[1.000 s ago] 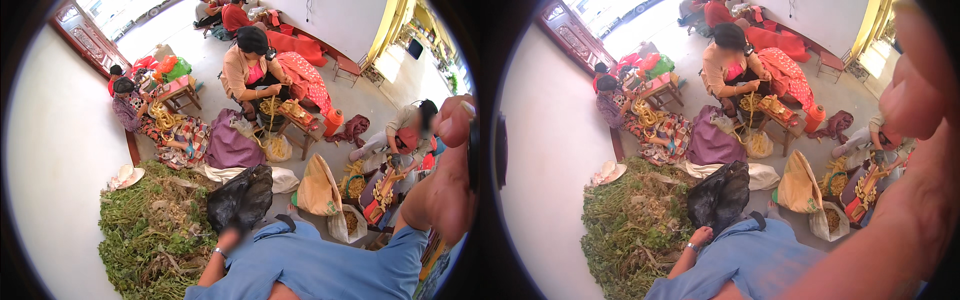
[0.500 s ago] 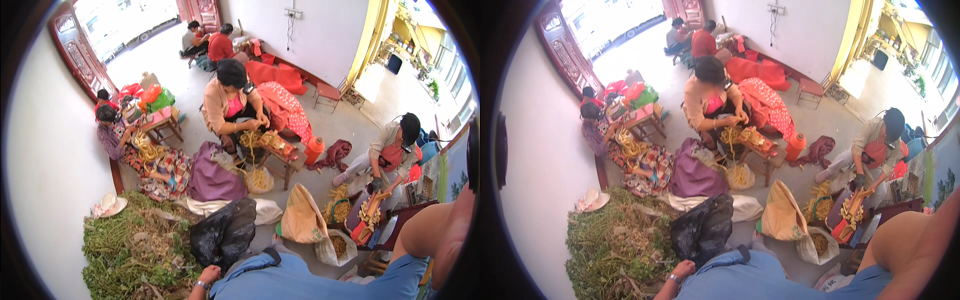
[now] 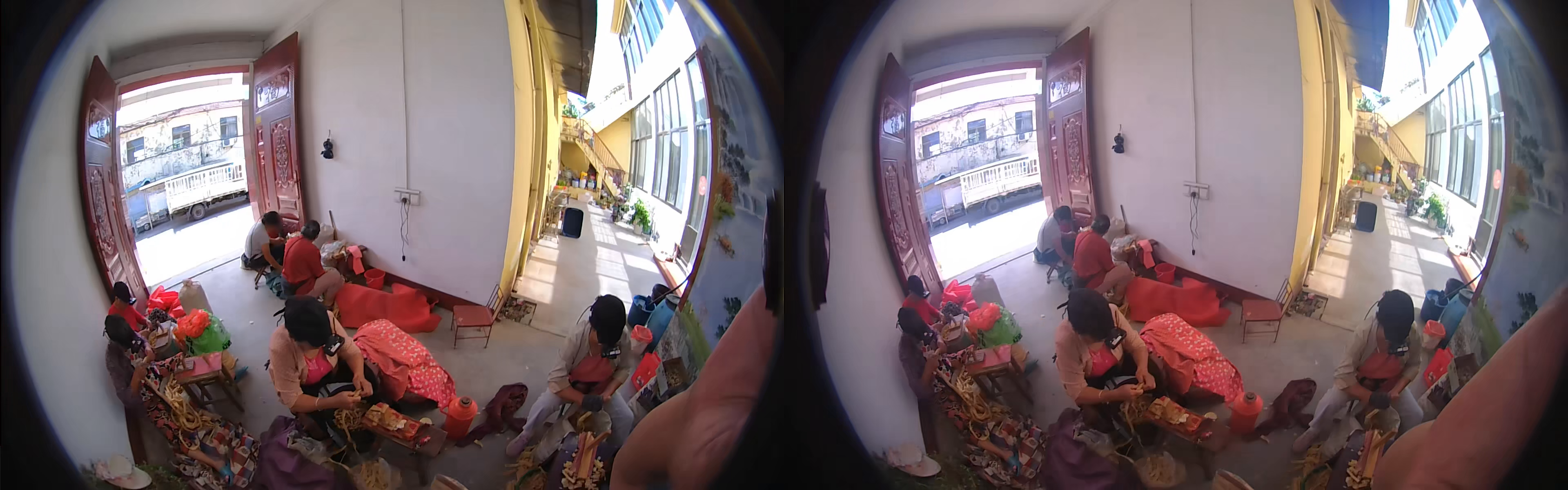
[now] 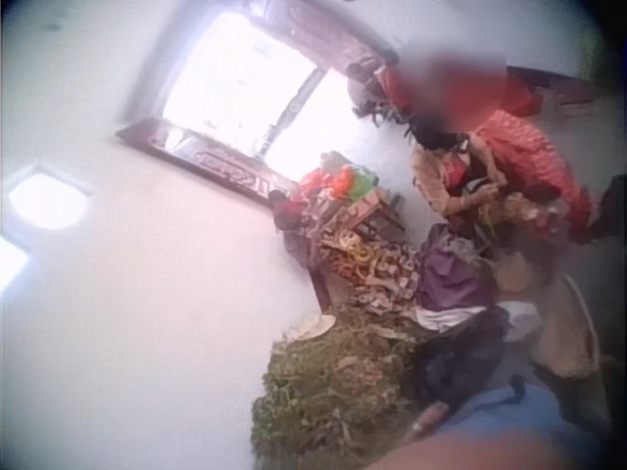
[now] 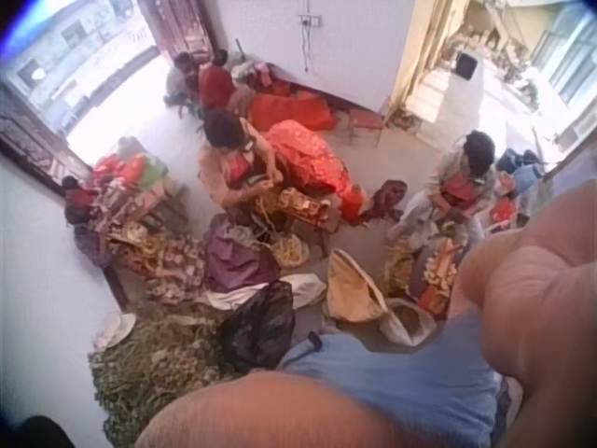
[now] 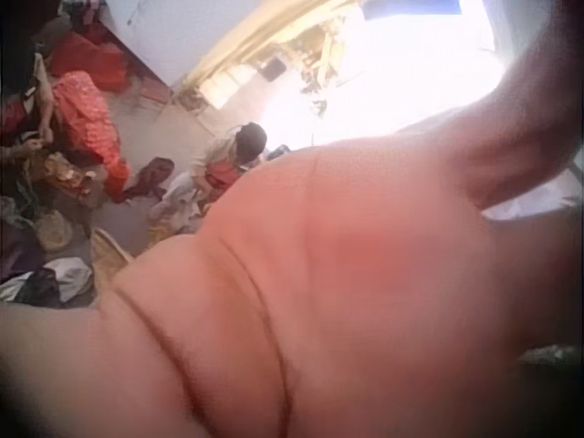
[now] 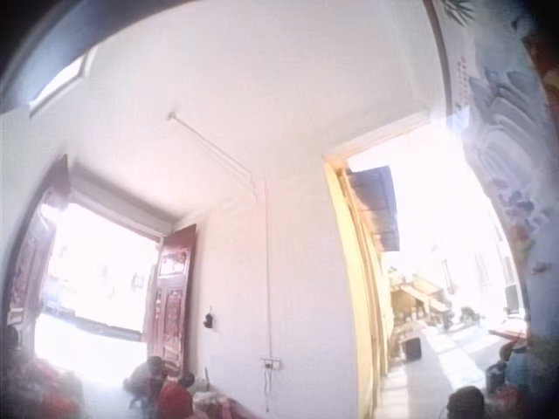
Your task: The person manipulates dried plant stems and yellow items by hand, eventually placing several into a black plastic bag.
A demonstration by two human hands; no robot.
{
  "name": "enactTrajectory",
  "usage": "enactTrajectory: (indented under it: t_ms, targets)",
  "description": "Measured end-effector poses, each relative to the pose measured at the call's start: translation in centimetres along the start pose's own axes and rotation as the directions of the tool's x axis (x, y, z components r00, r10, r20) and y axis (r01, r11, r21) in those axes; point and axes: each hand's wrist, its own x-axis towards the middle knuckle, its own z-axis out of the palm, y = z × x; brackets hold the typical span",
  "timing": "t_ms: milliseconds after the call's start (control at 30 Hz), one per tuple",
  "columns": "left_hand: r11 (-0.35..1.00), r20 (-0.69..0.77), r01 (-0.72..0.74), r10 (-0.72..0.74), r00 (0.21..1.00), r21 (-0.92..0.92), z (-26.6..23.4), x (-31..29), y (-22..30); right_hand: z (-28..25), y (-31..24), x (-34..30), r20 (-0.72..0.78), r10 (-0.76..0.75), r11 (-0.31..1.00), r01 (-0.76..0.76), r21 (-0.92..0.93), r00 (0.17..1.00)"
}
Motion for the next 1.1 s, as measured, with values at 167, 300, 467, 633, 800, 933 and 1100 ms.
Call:
enactTrajectory:
  t_ms: [167,300,467,633,800,933,1100]
  targets:
    - [0.991,-0.074,-0.120,0.124,0.990,0.052,6.1,-2.1,-2.9,1.8,1.2,1.9,-0.011,-0.062,0.998,0.063,0.015,0.998]
    - [0.961,0.026,0.255,-0.253,0.967,-0.104,2.7,-6.0,5.8,3.4,0.8,3.8,0.003,-0.093,0.995,0.093,0.040,0.996]
    - [0.877,0.015,0.441,-0.447,0.895,-0.191,4.2,-8.1,1.6,8.8,-2.7,5.4,0.009,-0.227,0.947,0.218,0.237,0.974]
    - [0.908,0.095,0.346,-0.333,0.938,-0.238,4.5,-8.3,-0.9,18.6,-11.8,5.2,0.244,-0.392,0.829,0.226,0.511,0.887]
    - [0.823,0.136,0.429,-0.409,0.903,-0.373,1.6,-6.2,-0.7,25.6,-16.0,-11.1,0.758,-0.620,0.774,0.318,0.548,0.204]
    - [0.915,0.184,0.300,-0.257,0.949,-0.271,-0.3,-2.2,-2.5,22.3,-15.4,-20.4,0.846,-0.353,0.909,0.067,0.411,-0.400]
    - [0.906,0.156,0.204,-0.156,0.975,-0.371,1.0,-0.9,-6.6,22.2,-10.0,-19.4,0.971,-0.237,0.859,0.457,0.229,-0.041]
